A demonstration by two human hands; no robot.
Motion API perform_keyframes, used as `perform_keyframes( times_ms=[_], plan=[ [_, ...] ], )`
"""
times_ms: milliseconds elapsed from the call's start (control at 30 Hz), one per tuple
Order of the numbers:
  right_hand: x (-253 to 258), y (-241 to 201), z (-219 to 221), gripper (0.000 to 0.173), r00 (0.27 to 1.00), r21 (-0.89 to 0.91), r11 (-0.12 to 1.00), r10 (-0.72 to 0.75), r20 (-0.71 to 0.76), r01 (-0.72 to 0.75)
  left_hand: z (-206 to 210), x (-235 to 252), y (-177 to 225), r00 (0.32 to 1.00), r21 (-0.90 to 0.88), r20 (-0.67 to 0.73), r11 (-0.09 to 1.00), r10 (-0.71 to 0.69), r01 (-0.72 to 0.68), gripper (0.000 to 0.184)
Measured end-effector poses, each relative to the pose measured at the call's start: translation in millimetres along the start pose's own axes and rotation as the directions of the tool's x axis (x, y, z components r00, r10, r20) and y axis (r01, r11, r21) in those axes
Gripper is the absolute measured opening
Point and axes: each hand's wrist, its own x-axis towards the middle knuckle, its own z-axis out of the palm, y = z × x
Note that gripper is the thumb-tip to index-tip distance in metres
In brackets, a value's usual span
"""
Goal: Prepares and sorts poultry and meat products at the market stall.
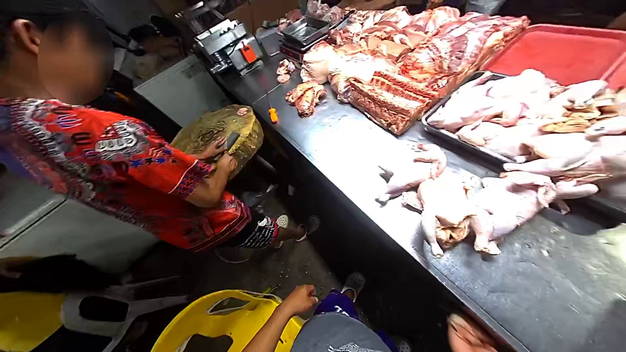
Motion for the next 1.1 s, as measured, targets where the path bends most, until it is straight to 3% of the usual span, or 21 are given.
perform_keyframes(
  times_ms=[67,133,200,233,267,300,333,367,467,533,633,800,900,1000,1100],
  plan=[
    [8.1,61.7,34.1,0.049,0.991,-0.105,0.985,0.133,-0.007,-0.133,-15.4,13.6,-11.5,1.000,0.014,0.025,1.000,-0.009,0.008,0.039],
    [-6.7,116.7,80.1,0.036,0.976,-0.446,0.883,0.200,0.081,-0.144,-35.1,22.5,-21.7,1.000,-0.032,-0.006,0.999,-0.025,0.025,0.038],
    [-29.7,158.7,129.9,0.043,0.969,-0.776,0.624,0.122,0.215,0.093,-55.6,28.8,-29.0,0.998,-0.107,-0.052,0.993,-0.045,0.039,0.037],
    [-36.5,172.3,148.8,0.054,0.931,-0.859,0.407,0.054,0.361,0.310,-64.6,31.2,-32.8,0.996,-0.139,-0.067,0.989,-0.056,0.046,0.037],
    [-38.9,181.7,162.8,0.054,0.837,-0.829,0.137,0.002,0.548,0.542,-71.7,33.1,-37.8,0.995,-0.164,-0.082,0.985,-0.063,0.049,0.036],
    [-34.4,187.6,171.2,0.050,0.697,-0.692,-0.147,-0.027,0.717,0.707,-77.3,34.2,-42.9,0.993,-0.184,-0.096,0.981,-0.071,0.052,0.036],
    [-24.7,190.1,176.0,0.045,0.574,-0.543,-0.375,-0.034,0.818,0.751,-81.4,35.2,-48.7,0.991,-0.207,-0.109,0.977,-0.079,0.055,0.036],
    [-13.4,189.2,176.9,0.042,0.513,-0.444,-0.536,-0.025,0.858,0.718,-84.4,35.2,-55.2,0.989,-0.235,-0.118,0.970,-0.093,0.063,0.036],
    [19.1,185.7,156.8,0.042,0.569,-0.331,-0.758,0.064,0.820,0.562,-82.6,31.2,-80.4,0.982,-0.330,-0.126,0.940,-0.140,0.092,0.035],
    [34.5,200.6,147.7,0.043,0.489,-0.209,-0.781,0.138,0.861,0.588,-75.7,25.9,-98.8,0.978,-0.366,-0.104,0.921,-0.180,0.130,0.036],
    [55.6,253.8,179.3,0.041,0.436,-0.119,-0.707,0.286,0.853,0.697,-61.6,14.6,-122.6,0.973,-0.395,-0.082,0.904,-0.215,0.166,0.037],
    [82.8,409.4,298.4,0.047,0.546,-0.215,-0.543,0.574,0.610,0.811,-54.9,6.1,-134.5,0.970,-0.386,-0.088,0.905,-0.228,0.178,0.037],
    [97.3,470.9,340.4,0.050,0.509,-0.141,-0.508,0.718,0.474,0.850,-64.0,6.0,-123.0,0.965,-0.388,-0.102,0.903,-0.241,0.185,0.039],
    [105.5,457.2,315.6,0.038,0.406,-0.060,-0.439,0.760,0.507,0.897,-65.0,12.5,-124.5,0.958,-0.439,-0.141,0.883,-0.251,0.167,0.039],
    [86.3,361.3,237.0,0.030,0.399,-0.099,-0.480,0.579,0.711,0.872,-59.1,28.1,-130.5,0.974,-0.389,-0.093,0.908,-0.207,0.156,0.037]
  ],
)
